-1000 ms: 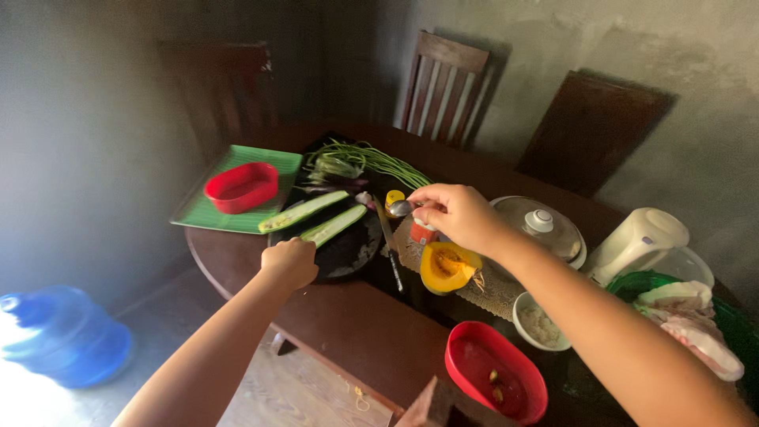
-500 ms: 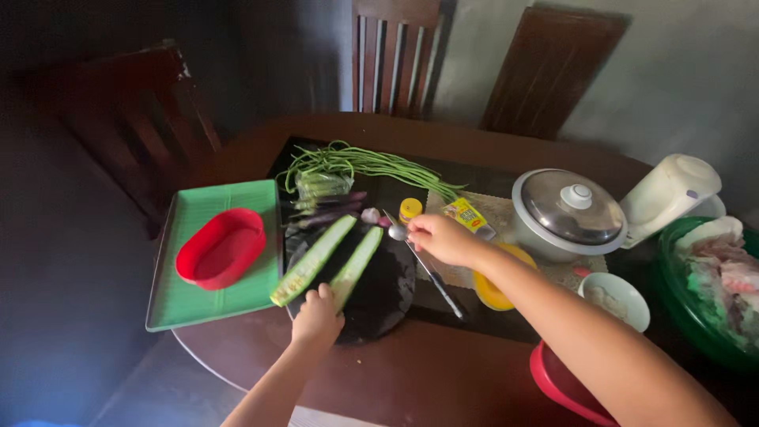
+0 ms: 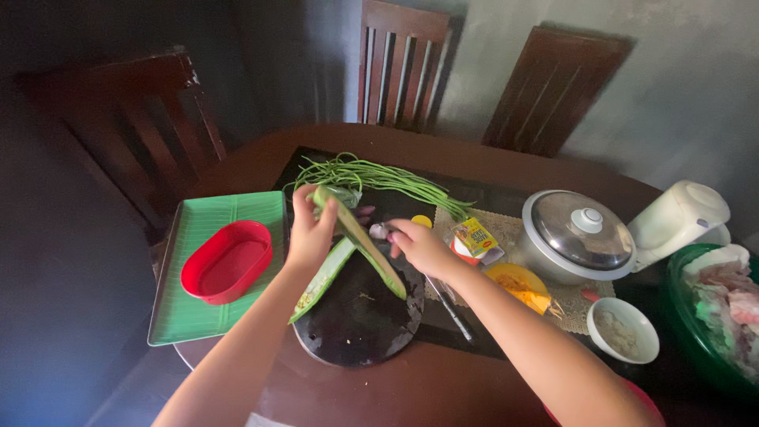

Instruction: The person slices a gourd lengthwise using a knife on a cutting board, retrieves a spoon from the kitchen counter, and scoops the seeds out of the gourd halves into a bowl.

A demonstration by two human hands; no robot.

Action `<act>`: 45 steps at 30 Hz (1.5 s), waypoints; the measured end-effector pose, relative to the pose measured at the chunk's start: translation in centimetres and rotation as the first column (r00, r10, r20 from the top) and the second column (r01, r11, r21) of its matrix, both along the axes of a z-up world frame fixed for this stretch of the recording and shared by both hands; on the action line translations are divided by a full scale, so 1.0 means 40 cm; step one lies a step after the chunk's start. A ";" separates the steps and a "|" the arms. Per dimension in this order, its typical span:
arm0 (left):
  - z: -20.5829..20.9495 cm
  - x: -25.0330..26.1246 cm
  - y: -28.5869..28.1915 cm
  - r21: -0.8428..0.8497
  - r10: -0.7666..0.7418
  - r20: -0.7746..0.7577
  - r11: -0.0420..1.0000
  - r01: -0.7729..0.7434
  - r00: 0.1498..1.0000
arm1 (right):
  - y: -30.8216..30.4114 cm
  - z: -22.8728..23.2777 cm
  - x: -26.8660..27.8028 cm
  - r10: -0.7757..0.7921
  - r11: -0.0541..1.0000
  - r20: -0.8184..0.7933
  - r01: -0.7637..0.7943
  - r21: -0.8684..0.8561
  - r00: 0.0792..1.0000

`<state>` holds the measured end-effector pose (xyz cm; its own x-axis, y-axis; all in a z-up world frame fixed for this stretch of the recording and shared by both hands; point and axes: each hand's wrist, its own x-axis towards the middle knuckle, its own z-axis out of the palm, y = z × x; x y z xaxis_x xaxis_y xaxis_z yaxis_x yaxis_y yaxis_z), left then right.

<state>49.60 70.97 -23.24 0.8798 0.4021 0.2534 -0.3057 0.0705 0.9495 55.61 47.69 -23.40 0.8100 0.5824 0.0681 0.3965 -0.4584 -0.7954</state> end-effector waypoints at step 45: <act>-0.545 0.269 -0.190 -0.444 -0.412 -0.660 0.888 0.116 0.628 | 0.031 -0.200 0.001 0.240 0.764 0.555 0.198 -0.614 0.797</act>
